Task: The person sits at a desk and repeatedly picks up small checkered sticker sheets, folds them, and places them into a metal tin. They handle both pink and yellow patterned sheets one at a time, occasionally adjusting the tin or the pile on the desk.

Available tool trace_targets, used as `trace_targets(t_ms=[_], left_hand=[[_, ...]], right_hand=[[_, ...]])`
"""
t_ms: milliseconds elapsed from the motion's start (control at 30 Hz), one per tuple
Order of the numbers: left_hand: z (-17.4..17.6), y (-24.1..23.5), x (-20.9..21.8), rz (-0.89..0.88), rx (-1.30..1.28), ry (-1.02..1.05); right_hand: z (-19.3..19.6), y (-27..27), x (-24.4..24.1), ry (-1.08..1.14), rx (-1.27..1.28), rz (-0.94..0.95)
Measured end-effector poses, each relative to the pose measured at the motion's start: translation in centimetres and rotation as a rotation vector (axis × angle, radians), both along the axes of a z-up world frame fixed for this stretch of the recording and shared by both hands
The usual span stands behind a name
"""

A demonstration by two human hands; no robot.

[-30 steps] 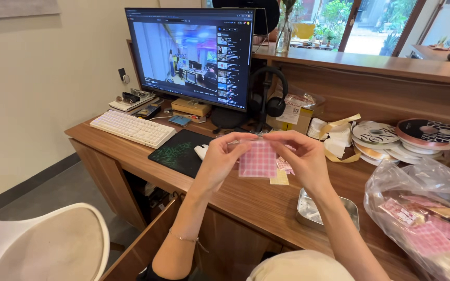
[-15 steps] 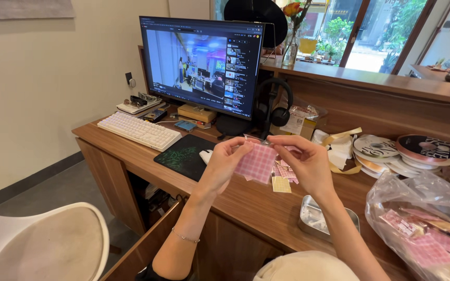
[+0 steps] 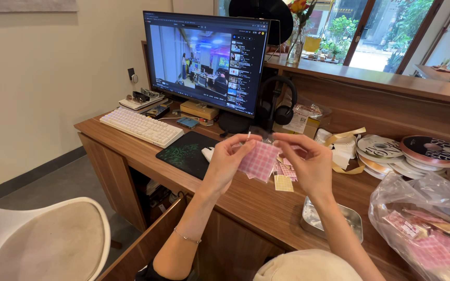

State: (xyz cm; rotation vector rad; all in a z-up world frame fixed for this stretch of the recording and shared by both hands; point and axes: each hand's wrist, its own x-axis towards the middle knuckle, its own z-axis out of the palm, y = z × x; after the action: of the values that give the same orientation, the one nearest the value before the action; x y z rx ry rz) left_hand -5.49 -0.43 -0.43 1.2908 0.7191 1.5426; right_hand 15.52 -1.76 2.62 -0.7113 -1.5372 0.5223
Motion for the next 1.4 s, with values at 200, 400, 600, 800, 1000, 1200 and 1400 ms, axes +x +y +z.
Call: trace_targets(t_ms=[200, 400, 600, 800, 1000, 1200, 1400], left_hand=[[0.6, -2.0, 1.5, 0.136, 0.048, 0.022], [0.7, -2.7, 2.9, 0.161, 0.006, 0.003], [0.2, -3.6, 4.4, 0.251, 0.002, 0.055], [-0.7, -2.4, 5.1, 0.109, 0.042, -0.046], [-2.5, -0.8, 6.9, -0.195, 0.058, -0.028], [-3.7, 0.5, 11.0, -0.224, 0.074, 0.103], [-8.2, 3.5, 16.7, -0.301, -0.033, 0.035]], right_hand=[[0.5, -0.5, -1.2, 0.139, -0.051, 0.021], [-0.3, 0.3, -0.2, 0.202, -0.234, 0.117], [-1.1, 0.0, 0.6, 0.334, -0.378, 0.19], [-2.2, 0.9, 2.3, 0.259, -0.323, 0.107], [-3.7, -1.2, 7.0, 0.193, -0.34, -0.016], [-5.4, -1.5, 11.6, 0.183, -0.339, -0.115], [-8.3, -1.4, 15.1, 0.144, -0.24, -0.247]])
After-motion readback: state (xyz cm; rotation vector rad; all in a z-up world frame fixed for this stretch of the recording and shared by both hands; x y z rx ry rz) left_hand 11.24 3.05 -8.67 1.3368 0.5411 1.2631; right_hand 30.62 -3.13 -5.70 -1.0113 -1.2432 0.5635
